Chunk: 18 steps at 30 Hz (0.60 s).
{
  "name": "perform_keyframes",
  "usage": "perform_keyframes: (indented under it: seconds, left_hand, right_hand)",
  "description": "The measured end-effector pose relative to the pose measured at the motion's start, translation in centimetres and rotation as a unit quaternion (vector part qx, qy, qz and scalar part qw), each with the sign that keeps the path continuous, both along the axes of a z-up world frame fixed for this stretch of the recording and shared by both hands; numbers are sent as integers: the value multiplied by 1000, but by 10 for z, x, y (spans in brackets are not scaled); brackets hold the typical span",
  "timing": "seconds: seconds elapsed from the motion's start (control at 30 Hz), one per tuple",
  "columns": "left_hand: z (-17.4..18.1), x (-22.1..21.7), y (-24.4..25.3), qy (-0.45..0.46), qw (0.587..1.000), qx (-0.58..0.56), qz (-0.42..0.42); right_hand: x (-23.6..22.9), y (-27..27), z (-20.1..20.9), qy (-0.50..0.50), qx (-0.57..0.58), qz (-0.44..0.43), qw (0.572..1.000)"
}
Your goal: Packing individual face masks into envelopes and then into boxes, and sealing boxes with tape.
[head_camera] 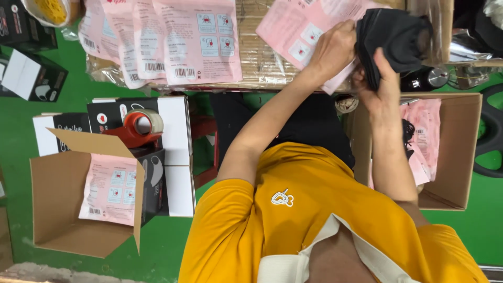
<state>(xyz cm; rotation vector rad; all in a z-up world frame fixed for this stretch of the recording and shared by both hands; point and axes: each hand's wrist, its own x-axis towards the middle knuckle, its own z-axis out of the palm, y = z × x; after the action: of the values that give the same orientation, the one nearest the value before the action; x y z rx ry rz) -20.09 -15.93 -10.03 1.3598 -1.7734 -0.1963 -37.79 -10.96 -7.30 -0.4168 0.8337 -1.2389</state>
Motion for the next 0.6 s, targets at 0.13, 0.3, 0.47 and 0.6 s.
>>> perform_keyframes:
  seconds: [0.13, 0.3, 0.47, 0.6]
  left_hand:
    - [52, 21, 18, 38, 994, -98, -7]
    - [103, 40, 32, 266, 959, -40, 87]
    - [134, 50, 49, 255, 955, 140, -54]
    - [151, 57, 55, 193, 957, 168, -137]
  right_hand:
    - [3, -19, -12, 186, -230, -55, 954]
    - [60, 7, 156, 570, -483, -103, 656]
    - [70, 21, 209, 608, -603, -40, 514]
    - [6, -30, 117, 766, -479, 179, 390]
